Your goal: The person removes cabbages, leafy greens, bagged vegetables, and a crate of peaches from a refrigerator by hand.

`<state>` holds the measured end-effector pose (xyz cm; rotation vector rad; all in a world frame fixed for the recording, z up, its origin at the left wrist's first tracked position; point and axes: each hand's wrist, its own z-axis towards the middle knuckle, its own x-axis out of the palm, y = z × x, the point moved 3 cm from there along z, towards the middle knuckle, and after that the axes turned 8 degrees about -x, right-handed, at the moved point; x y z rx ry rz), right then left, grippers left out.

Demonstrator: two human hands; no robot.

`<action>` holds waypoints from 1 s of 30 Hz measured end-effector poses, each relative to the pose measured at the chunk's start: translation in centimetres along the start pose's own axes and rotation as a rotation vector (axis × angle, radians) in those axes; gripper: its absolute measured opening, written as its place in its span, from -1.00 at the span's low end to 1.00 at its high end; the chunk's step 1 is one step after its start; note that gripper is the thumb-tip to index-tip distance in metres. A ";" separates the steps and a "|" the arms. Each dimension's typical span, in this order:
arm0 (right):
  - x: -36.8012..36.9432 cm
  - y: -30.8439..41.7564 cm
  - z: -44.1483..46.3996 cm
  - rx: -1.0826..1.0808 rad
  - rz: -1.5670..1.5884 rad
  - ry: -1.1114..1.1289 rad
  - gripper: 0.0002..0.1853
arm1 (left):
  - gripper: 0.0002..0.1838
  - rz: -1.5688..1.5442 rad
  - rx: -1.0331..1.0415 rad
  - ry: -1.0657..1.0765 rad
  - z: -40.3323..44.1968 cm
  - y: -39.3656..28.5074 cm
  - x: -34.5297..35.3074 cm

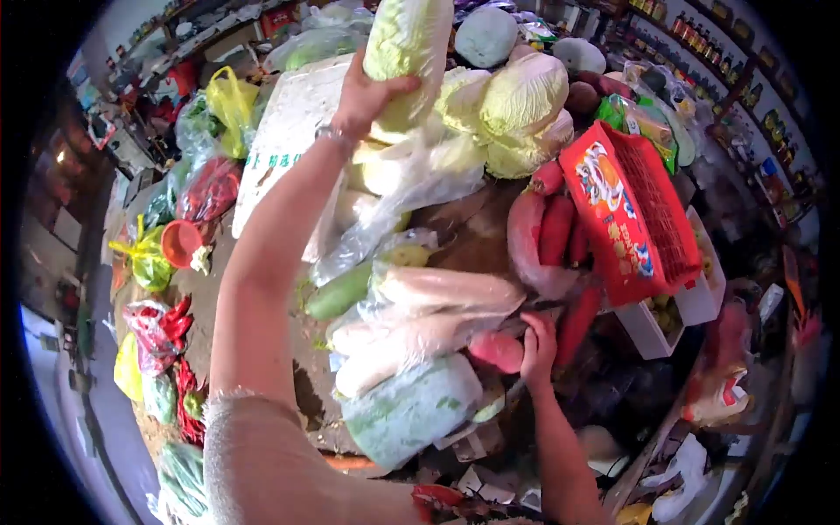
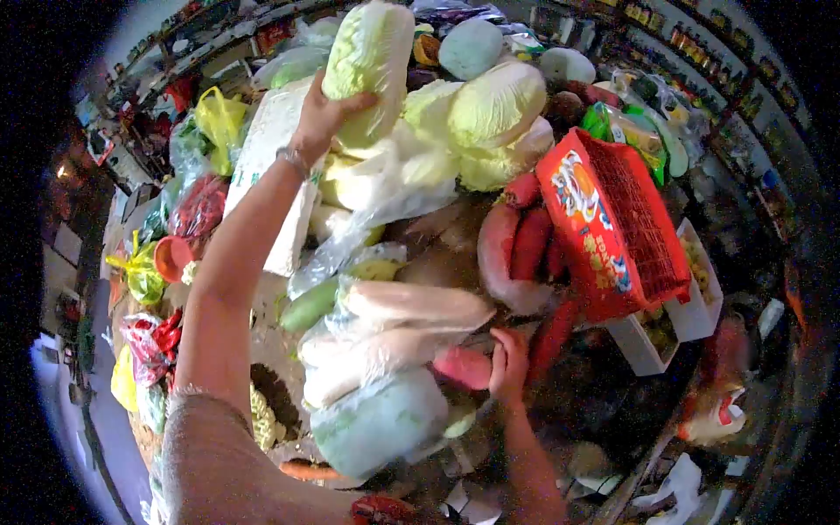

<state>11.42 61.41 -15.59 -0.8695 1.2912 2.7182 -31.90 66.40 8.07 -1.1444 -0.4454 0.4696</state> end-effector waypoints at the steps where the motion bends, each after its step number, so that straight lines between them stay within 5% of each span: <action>1: -0.1 -0.1 0.1 0.008 -0.009 -0.005 -0.70 | -0.06 0.127 0.123 -0.022 3.4 1.2 0.2; 6: 0.0 -0.9 0.0 0.000 -0.066 0.074 -0.70 | 0.06 0.725 0.477 0.007 12.6 3.9 4.2; 8: 0.4 -1.8 -0.4 0.038 -0.055 0.064 -0.69 | -0.03 0.979 0.409 -0.250 14.1 7.5 6.9; 12: 0.1 -2.0 -0.4 0.112 -0.078 0.116 -0.64 | -0.09 1.069 0.311 -0.035 18.8 18.0 8.4; 13: 0.1 -1.9 -0.4 0.138 -0.096 0.130 -0.64 | -0.18 0.971 0.474 -0.010 18.7 17.7 7.7; 16: 0.1 -1.5 -0.4 0.181 -0.113 0.165 -0.64 | -0.25 0.929 0.429 0.153 18.6 18.0 6.7; 20: 0.1 -1.5 -0.2 0.143 -0.144 0.171 -0.65 | -0.22 0.937 0.617 0.101 19.3 20.2 5.7; 24: 0.5 -1.6 -0.5 0.136 -0.129 0.121 -0.65 | -0.19 1.090 0.437 0.051 15.5 17.9 5.6; 29: 0.3 -1.1 0.0 0.078 -0.083 0.094 -0.67 | -0.21 0.839 0.343 0.108 9.4 15.0 4.6; 30: 0.5 -1.4 -0.3 0.070 -0.075 0.096 -0.67 | -0.22 0.801 0.175 0.151 7.3 13.9 4.6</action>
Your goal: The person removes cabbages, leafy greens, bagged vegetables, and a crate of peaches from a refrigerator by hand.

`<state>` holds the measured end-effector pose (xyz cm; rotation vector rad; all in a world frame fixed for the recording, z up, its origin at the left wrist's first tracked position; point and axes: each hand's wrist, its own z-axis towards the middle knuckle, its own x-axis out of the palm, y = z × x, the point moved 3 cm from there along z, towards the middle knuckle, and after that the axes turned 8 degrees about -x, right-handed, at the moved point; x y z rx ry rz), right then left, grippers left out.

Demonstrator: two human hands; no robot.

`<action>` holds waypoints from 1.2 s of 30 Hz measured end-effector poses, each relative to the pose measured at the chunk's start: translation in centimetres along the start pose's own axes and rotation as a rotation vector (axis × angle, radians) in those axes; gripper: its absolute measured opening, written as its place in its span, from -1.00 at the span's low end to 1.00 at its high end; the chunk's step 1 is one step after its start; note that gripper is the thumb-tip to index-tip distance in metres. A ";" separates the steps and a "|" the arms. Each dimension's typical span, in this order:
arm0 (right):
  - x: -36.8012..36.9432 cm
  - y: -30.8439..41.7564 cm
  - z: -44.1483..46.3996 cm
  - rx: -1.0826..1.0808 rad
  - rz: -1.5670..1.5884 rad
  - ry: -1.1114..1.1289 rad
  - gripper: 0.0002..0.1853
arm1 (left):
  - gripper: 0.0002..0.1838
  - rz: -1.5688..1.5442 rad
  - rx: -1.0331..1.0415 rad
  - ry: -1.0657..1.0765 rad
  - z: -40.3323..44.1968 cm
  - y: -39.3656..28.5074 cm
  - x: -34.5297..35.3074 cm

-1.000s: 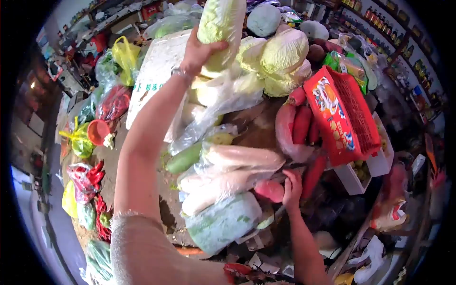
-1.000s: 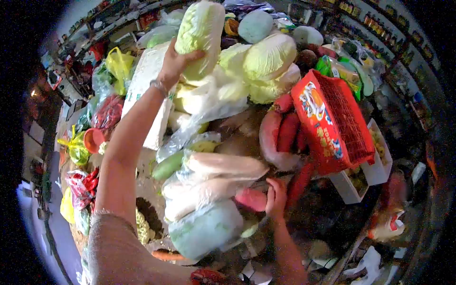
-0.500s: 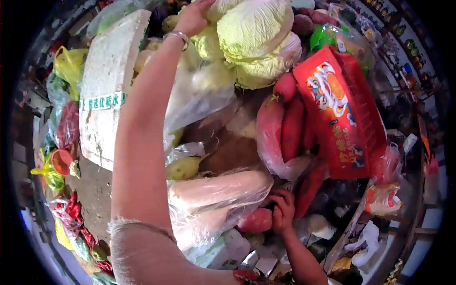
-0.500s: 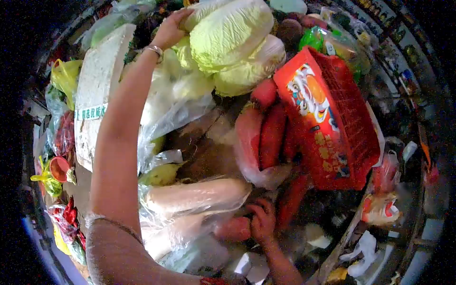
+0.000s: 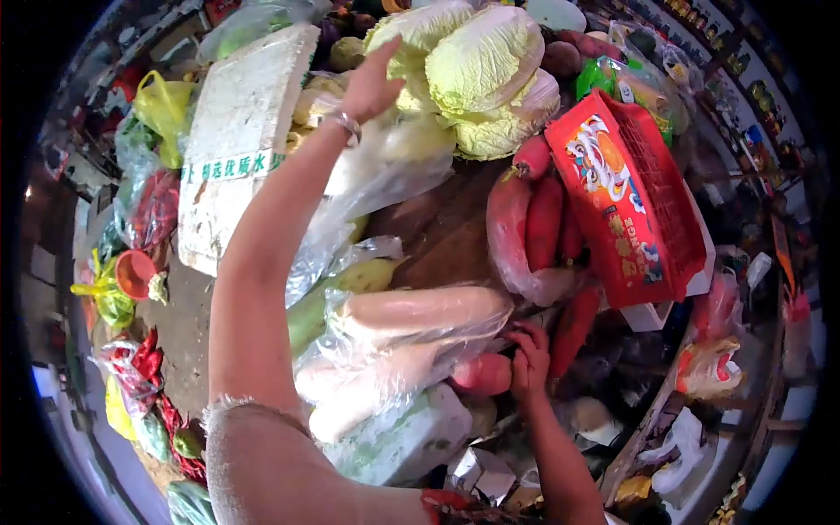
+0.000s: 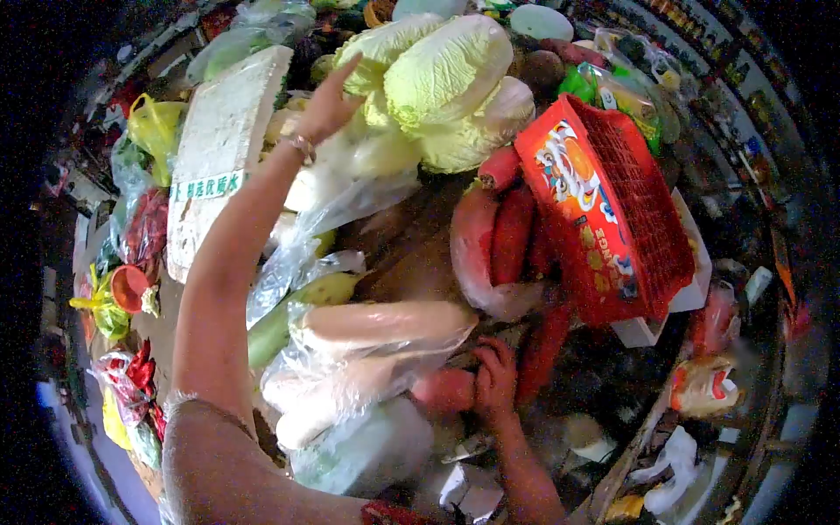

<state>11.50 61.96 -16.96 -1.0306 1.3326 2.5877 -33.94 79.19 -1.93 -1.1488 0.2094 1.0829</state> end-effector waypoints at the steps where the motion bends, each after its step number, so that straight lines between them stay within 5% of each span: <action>1: 0.2 -0.8 -0.4 -0.006 0.011 -0.017 -0.68 | -0.22 0.017 -0.035 0.051 -2.0 -0.9 -0.5; 2: 0.2 -1.1 -0.6 -0.014 0.018 -0.037 -0.68 | -0.24 -0.016 -0.126 0.163 -4.3 -1.6 -0.6; 5: 0.0 -0.7 -0.2 -0.034 0.004 -0.020 -0.66 | -0.34 -0.061 0.033 0.269 -12.7 -6.7 -3.0; 8: -0.4 -1.2 -1.1 -0.039 -0.043 -0.031 -0.66 | -0.45 -0.229 -0.168 0.616 -20.8 -12.5 -6.7; 9: -1.0 0.6 -0.5 0.063 0.113 -0.026 -0.66 | -0.48 -0.196 0.012 0.602 -23.1 -12.3 -6.8; 11: -2.2 3.6 -0.8 0.125 0.343 -0.041 -0.65 | -0.48 -0.178 0.045 0.664 -27.4 -15.8 -9.8; 14: -4.0 7.8 -5.5 0.096 0.374 -0.092 -0.63 | -0.51 -0.232 -0.093 0.703 -33.3 -18.6 -12.1; 16: -4.8 8.4 -11.3 0.037 0.332 -0.149 -0.62 | -0.54 -0.248 -0.071 0.658 -36.6 -20.6 -12.7; 18: -5.2 8.1 -18.9 0.359 0.541 -0.008 -0.63 | -0.55 -0.297 -0.091 0.713 -39.4 -23.5 -12.9; 20: -5.9 7.1 -27.2 0.263 0.298 0.040 -0.65 | -0.52 -0.353 -0.107 0.811 -41.8 -26.3 -12.2; 22: -7.6 7.1 -37.0 0.593 0.510 0.015 -0.67 | -0.52 -0.299 0.014 0.875 -44.0 -29.3 -10.9; 24: -9.9 9.1 -46.0 0.822 0.362 -0.033 -0.70 | -0.49 -0.266 0.082 0.952 -46.8 -33.3 -9.0; 26: -11.3 10.2 -55.8 0.894 0.253 -0.133 -0.67 | -0.51 -0.312 0.210 0.976 -50.5 -36.6 -6.5; 28: -11.1 10.8 -66.4 1.004 0.074 -0.222 -0.68 | -0.53 -0.435 0.053 1.178 -54.8 -37.3 -2.8; 30: -12.4 14.3 -73.1 1.121 -0.055 -0.326 -0.68 | -0.56 -0.417 0.204 1.332 -59.1 -41.5 -1.1; 33: -11.7 18.8 -81.8 1.215 -0.321 -0.460 -0.72 | -0.59 -0.421 0.113 1.582 -65.6 -45.4 1.1; 36: -10.9 22.6 -86.1 1.277 -0.190 -0.908 -0.71 | -0.61 -0.424 0.201 1.848 -69.4 -47.1 3.8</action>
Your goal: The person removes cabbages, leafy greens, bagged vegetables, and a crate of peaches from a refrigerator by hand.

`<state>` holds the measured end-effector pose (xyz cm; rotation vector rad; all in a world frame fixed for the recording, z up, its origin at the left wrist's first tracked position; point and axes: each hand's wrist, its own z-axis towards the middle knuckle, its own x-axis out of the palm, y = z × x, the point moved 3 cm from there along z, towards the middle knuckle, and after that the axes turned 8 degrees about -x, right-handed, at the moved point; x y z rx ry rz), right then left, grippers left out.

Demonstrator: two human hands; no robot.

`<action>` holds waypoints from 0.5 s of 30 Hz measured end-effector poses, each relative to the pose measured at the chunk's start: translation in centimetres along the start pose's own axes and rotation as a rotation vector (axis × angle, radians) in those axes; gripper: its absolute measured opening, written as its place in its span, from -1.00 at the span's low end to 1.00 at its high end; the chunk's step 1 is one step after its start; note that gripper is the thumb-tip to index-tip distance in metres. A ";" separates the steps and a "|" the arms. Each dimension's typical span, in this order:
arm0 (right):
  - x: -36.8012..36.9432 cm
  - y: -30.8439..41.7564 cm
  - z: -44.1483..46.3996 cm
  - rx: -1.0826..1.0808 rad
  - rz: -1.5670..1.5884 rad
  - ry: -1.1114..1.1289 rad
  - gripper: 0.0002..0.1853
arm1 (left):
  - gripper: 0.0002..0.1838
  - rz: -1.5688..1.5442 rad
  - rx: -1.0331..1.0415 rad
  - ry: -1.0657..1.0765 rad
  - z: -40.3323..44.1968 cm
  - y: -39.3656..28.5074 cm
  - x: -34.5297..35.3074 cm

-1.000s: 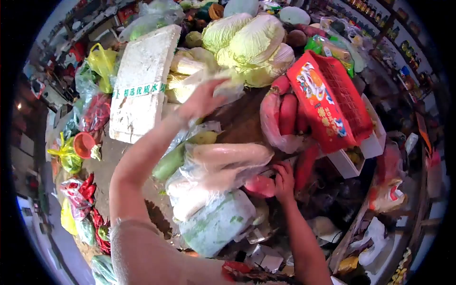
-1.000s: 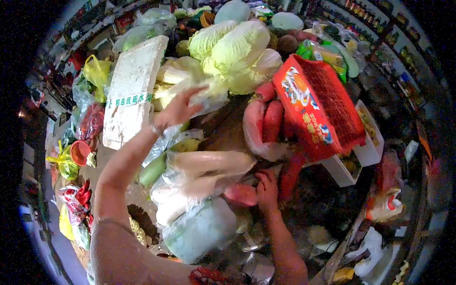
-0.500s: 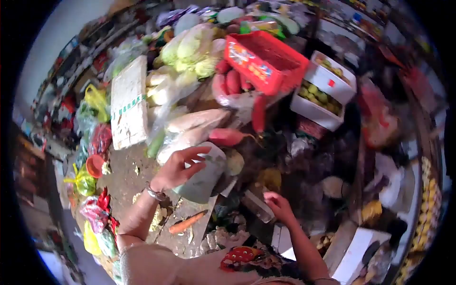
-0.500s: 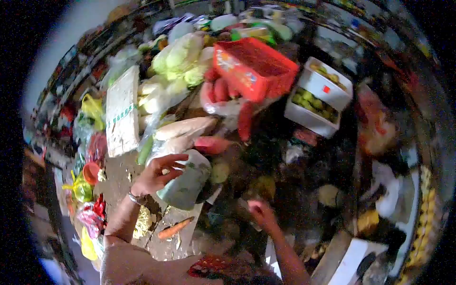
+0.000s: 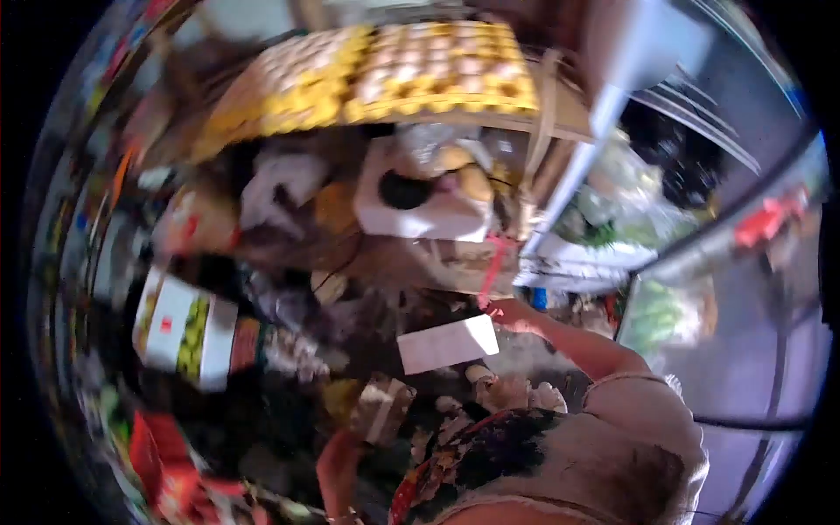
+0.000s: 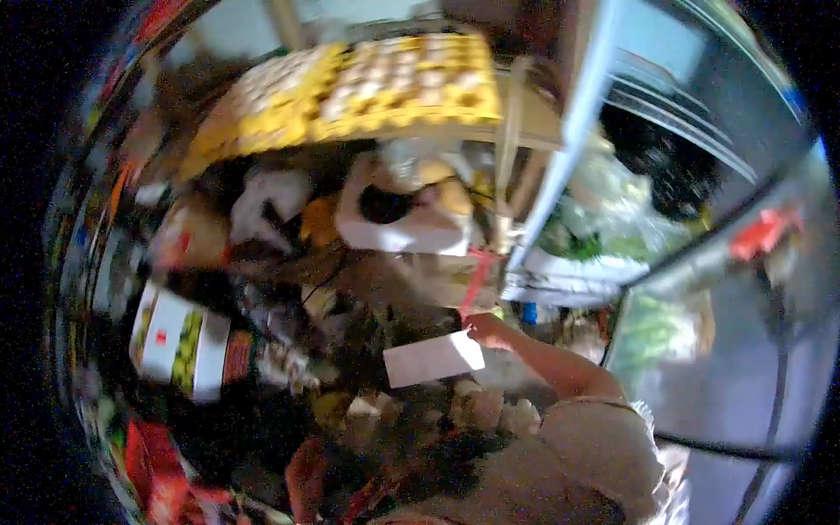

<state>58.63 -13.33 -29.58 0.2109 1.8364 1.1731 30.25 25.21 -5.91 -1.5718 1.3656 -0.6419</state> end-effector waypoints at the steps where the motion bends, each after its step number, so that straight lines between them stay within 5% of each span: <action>1: -1.3 -0.1 -1.5 0.087 -0.039 -0.021 -0.72 | -0.62 -0.015 -0.057 0.072 1.1 0.2 0.9; 6: -1.7 0.2 -10.1 0.347 0.089 -0.197 -0.69 | -0.61 0.202 -0.134 0.263 5.3 -4.2 6.8; 7: -0.6 -0.3 -11.6 0.097 -0.003 -0.339 -0.66 | -0.60 0.291 -0.130 0.304 5.8 -5.6 8.2; 10: 0.9 -0.5 -16.3 0.341 0.134 -0.196 -0.65 | -0.57 0.376 -0.095 0.428 7.0 -5.9 10.4; 15: -0.6 -1.9 -20.4 0.471 0.246 -0.324 -0.63 | -0.55 0.420 0.084 0.559 7.8 -6.2 13.0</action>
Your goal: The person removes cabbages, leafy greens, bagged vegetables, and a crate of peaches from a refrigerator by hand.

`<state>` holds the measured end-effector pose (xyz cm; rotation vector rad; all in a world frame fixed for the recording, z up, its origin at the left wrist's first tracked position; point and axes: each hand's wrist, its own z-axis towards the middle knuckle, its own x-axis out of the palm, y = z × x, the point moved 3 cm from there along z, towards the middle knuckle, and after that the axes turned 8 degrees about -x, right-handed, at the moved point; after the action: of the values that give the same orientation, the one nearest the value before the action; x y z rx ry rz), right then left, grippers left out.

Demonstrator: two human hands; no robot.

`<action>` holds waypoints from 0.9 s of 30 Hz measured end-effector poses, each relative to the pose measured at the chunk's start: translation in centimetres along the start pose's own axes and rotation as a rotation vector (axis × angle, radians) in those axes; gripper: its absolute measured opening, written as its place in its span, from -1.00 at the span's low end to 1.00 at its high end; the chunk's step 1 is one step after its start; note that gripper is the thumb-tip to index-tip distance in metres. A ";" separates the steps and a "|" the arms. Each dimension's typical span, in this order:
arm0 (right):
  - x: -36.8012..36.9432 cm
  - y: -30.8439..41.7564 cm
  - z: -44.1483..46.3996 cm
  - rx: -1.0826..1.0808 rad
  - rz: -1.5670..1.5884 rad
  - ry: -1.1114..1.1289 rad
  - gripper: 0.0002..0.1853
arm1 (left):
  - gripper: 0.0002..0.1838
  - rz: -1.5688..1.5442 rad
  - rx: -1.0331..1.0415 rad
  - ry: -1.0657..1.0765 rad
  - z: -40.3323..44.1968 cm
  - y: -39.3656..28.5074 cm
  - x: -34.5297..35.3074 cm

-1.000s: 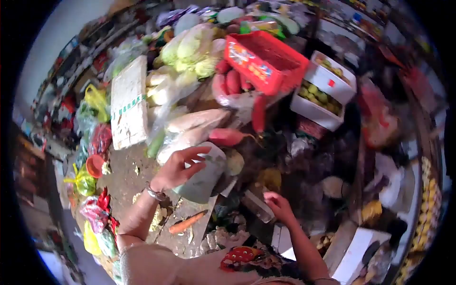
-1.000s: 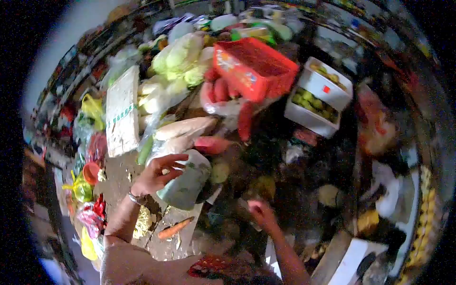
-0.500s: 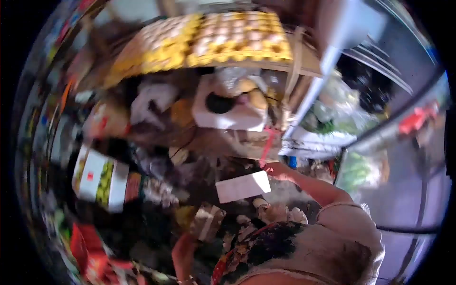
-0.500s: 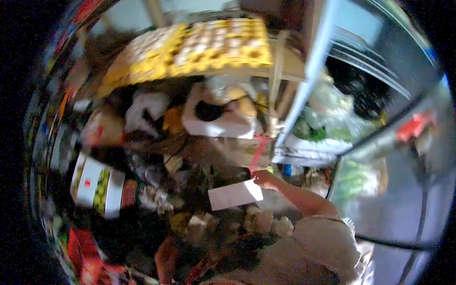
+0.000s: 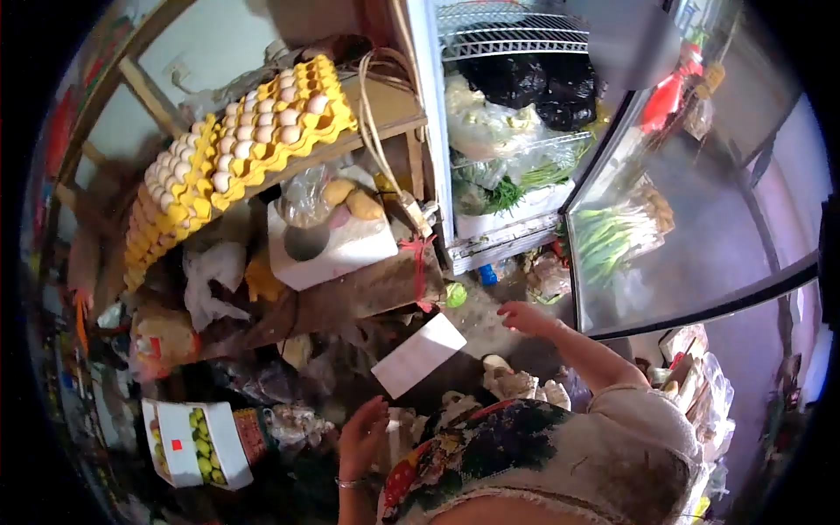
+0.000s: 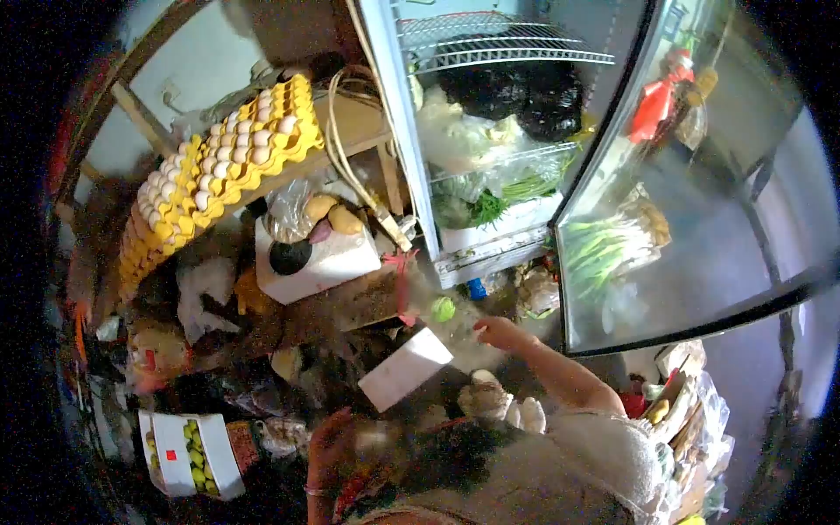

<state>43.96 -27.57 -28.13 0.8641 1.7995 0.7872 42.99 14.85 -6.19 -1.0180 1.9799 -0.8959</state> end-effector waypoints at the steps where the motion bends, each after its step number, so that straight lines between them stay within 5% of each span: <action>1: -1.0 -1.2 0.8 0.023 0.077 -0.079 -0.57 | -0.55 -0.048 -0.032 0.023 0.3 -0.3 0.6; 6: -11.8 -0.6 3.2 -0.080 0.271 -0.301 -0.33 | -0.57 0.026 0.137 0.094 4.2 -0.1 3.2; 10: -25.4 3.8 6.9 -0.059 0.101 -0.553 -0.12 | -0.57 0.017 0.045 0.099 7.5 -3.9 7.6; 13: -36.7 4.0 12.4 -0.535 -0.337 -0.930 -0.11 | -0.57 -0.097 -0.043 0.106 11.2 -4.4 11.1; 17: -48.8 11.4 16.9 -0.320 -0.303 -1.066 -0.03 | -0.56 -0.165 -0.074 0.140 12.5 -7.6 15.2; 19: -54.0 10.0 22.7 -0.494 -0.302 -1.058 0.12 | -0.57 -0.177 -0.215 0.085 12.4 -11.1 16.4; 22: -56.3 10.6 28.6 -0.437 -0.431 -1.114 0.10 | -0.58 -0.429 -0.371 0.016 12.6 -12.3 17.5; 23: -55.9 10.6 29.3 -0.220 -0.748 -1.138 0.00 | -0.58 -0.447 -0.391 -0.009 12.5 -12.5 17.8; 25: -54.7 12.1 28.1 -0.121 -0.729 -1.228 -0.11 | -0.58 -0.461 -0.421 -0.033 12.3 -12.7 18.2; 27: -53.4 10.9 27.3 -0.438 -0.701 -1.387 -0.38 | -0.57 -0.475 -0.401 -0.025 13.1 -12.6 18.8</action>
<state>87.34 -62.16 -3.03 0.2431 0.5290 -0.0041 50.42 -10.16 -7.64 -1.7705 1.9729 -0.7266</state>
